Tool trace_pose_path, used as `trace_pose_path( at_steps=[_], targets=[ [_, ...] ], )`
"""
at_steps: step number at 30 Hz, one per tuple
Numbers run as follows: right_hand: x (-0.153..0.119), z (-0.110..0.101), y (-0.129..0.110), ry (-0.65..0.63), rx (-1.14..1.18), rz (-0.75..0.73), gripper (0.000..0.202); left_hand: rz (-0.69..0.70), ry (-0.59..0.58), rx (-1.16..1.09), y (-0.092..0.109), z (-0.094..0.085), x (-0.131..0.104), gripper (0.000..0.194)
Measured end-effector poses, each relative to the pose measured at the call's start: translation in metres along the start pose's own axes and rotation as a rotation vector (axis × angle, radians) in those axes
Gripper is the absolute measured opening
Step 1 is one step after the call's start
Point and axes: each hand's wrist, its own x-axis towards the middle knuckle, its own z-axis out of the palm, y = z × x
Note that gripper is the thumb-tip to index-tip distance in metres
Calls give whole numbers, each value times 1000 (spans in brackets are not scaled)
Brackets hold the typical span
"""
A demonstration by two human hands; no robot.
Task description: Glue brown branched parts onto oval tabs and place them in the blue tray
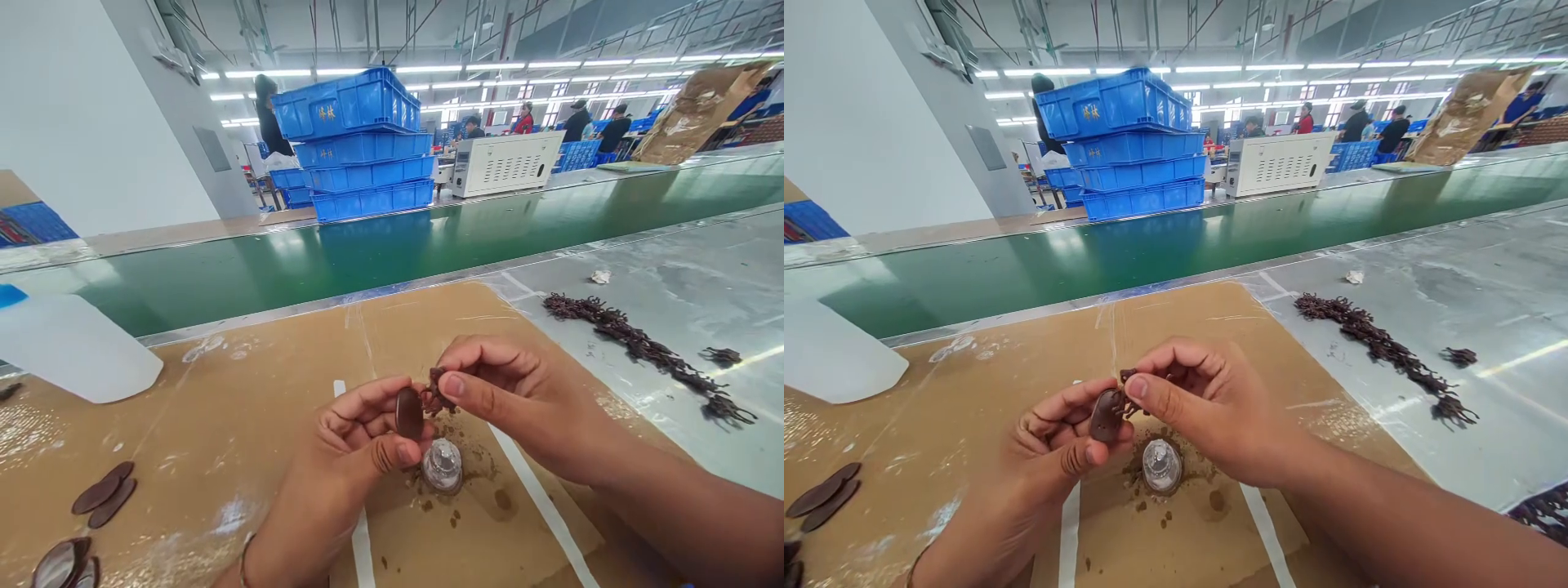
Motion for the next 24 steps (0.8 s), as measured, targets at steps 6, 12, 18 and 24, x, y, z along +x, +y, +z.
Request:
trace_pose_path(
  at_steps=[6, 12, 18, 24],
  targets=[
    [-2, 0, 1, -28, -174, -34, 6, 15, -16, -21, -4, -2, 2, 34],
    [-4, 1, 0, -38, -268, -70, 4, 4, -8, -18, -6, -2, 3, 36],
    [-5, 0, 1, -41, -470, -200, 5, 5, -31, -4, -6, -4, 2, 36],
    [-5, -3, 4, -72, -481, -203, 5, 23, -53, 2, -5, -5, 2, 33]
  ],
)
